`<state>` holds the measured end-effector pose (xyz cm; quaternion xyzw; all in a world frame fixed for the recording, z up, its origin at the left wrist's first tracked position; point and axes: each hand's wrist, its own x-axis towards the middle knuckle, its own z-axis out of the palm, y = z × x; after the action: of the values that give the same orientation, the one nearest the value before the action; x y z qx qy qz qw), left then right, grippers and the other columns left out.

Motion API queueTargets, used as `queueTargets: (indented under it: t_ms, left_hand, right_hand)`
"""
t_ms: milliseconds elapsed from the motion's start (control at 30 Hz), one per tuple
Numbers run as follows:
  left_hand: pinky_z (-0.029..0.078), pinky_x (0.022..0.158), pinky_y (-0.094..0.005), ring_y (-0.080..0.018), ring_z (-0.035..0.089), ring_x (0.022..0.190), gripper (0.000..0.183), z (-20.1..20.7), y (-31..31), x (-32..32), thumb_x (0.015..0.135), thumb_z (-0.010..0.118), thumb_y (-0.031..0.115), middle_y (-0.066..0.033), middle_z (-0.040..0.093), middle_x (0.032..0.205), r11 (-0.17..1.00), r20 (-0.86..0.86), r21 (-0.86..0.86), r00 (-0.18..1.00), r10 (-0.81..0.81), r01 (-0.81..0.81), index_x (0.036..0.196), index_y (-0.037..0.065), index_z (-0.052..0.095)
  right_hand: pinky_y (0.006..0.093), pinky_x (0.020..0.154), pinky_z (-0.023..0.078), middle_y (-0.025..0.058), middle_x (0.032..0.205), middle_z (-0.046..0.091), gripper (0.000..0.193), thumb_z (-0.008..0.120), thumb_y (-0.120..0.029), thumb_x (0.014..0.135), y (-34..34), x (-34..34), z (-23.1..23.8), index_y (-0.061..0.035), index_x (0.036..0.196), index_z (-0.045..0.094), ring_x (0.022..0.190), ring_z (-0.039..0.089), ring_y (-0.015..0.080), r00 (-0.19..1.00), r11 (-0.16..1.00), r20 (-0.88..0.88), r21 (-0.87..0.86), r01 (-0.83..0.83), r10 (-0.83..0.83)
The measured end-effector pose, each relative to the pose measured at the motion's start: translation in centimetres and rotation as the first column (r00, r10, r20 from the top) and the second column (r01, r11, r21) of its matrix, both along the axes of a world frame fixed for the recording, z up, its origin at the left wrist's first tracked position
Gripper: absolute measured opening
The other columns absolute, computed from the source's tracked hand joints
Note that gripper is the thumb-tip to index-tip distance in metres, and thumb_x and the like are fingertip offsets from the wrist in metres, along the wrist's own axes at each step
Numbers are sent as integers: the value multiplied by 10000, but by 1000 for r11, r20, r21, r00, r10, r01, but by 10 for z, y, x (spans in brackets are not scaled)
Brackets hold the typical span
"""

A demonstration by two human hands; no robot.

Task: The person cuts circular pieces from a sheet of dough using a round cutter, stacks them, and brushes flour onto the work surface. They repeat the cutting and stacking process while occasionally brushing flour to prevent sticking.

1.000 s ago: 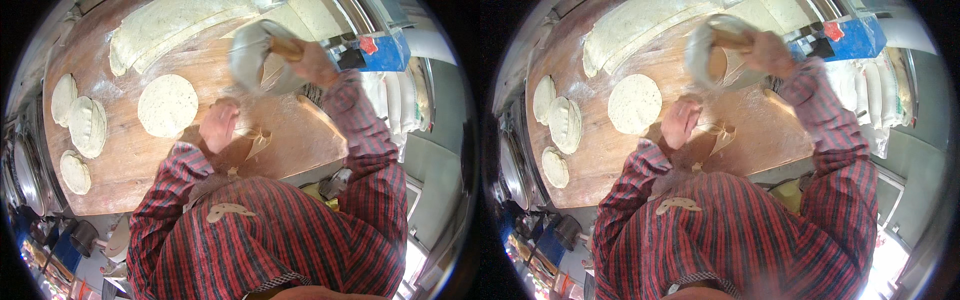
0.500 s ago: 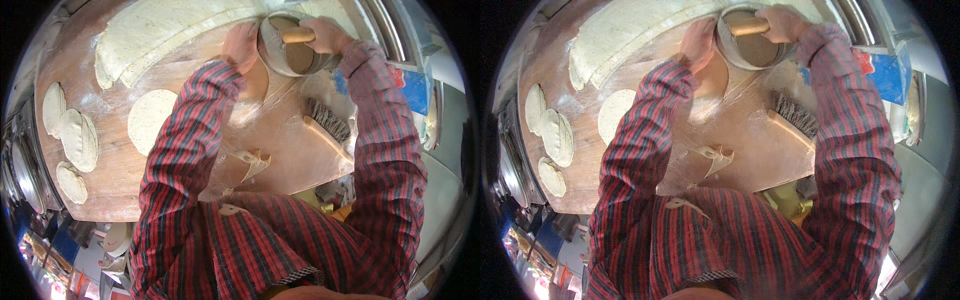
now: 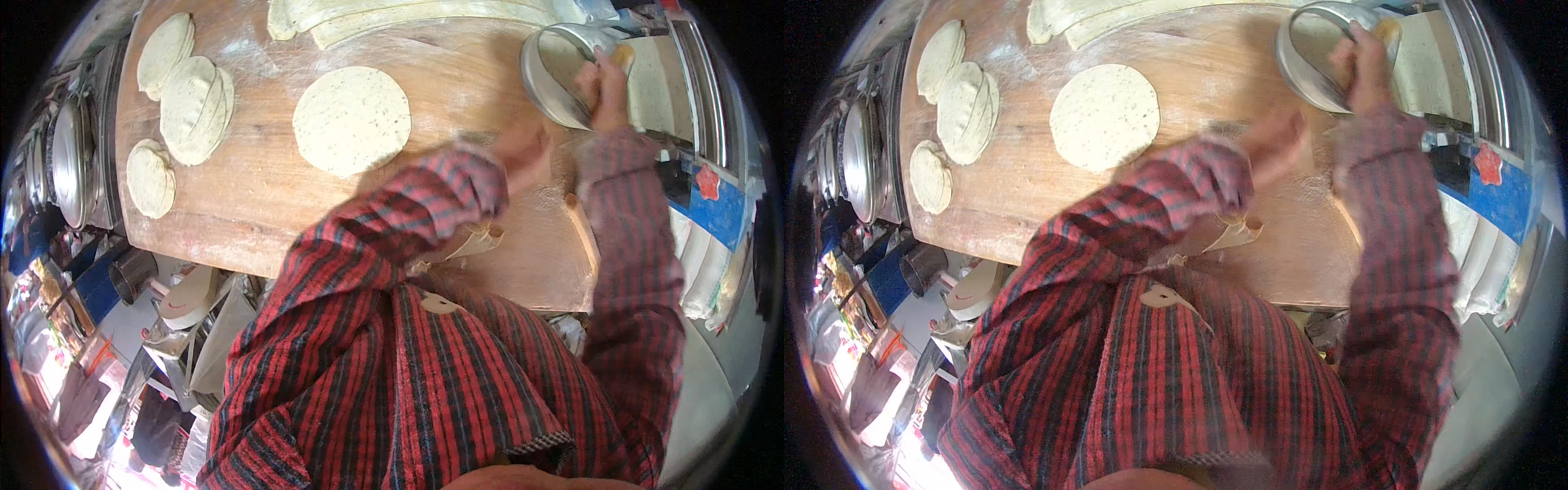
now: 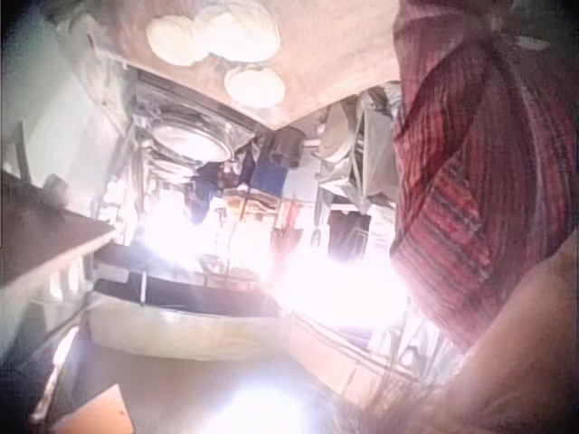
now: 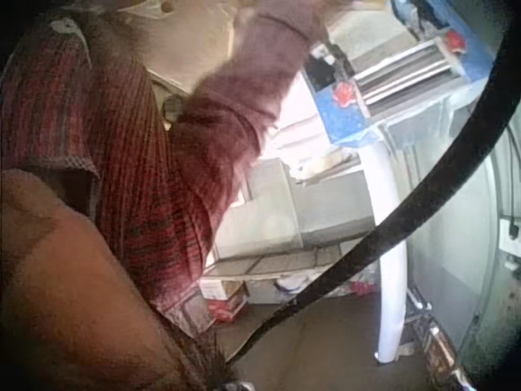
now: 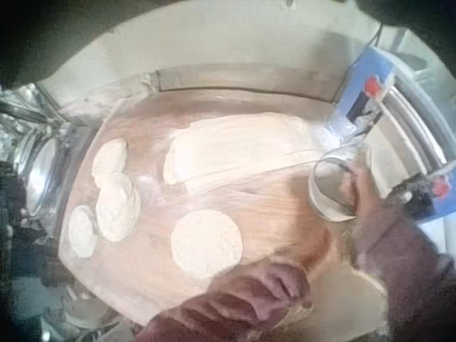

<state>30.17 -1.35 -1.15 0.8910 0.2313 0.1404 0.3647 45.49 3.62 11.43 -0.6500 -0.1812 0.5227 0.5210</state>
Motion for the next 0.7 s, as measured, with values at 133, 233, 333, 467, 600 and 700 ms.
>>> queueTargets:
  t_ms: [133,233,333,467,600,700]
  left_hand:
    - [493,788,-406,-329,579,975,388,34,-78,-40,781,637,98,-169,571,1060,986,-35,-163,998,-50,43,1147,9,542]
    - [447,865,-456,-321,550,1020,351,42,-36,-130,773,642,123,-140,581,1030,980,-13,-16,980,200,-200,1105,36,570]
    - [448,881,-477,-360,533,1043,308,43,34,-236,822,639,129,-214,573,1077,741,39,370,807,590,-560,1081,-17,556]
    - [470,865,-457,-325,594,1012,346,31,63,-266,771,660,258,-161,638,1063,548,-237,159,507,828,-821,1073,97,606]
    - [509,758,-419,-324,635,870,220,23,57,-268,767,666,253,-165,651,855,573,-160,51,560,813,-818,852,49,669]
    - [491,717,-427,-309,603,801,193,23,40,-277,782,691,179,-155,615,825,547,205,119,560,803,-829,856,15,620]
  right_hand:
    - [290,468,335,-21,553,449,330,550,-264,916,-6,-56,-4,-158,619,450,431,367,123,980,964,-100,188,186,-170]
    - [271,442,309,-40,540,407,358,539,-256,935,-68,-32,38,-182,613,401,431,354,94,974,986,-222,151,74,-40]
    - [224,406,267,-69,537,353,333,518,-258,972,-159,2,58,-179,672,397,420,329,51,1000,996,-9,88,1,0]
    - [212,402,294,-69,536,353,294,564,-328,952,-214,37,25,-164,745,435,408,323,49,987,959,136,-282,-38,79]
    - [329,715,498,99,890,602,404,617,-360,907,-199,56,23,2,1059,523,755,596,204,453,908,827,-412,82,334]
    - [380,893,456,154,1111,583,522,610,-339,905,-162,43,32,62,1209,469,990,576,244,-446,963,895,-98,-253,-26]
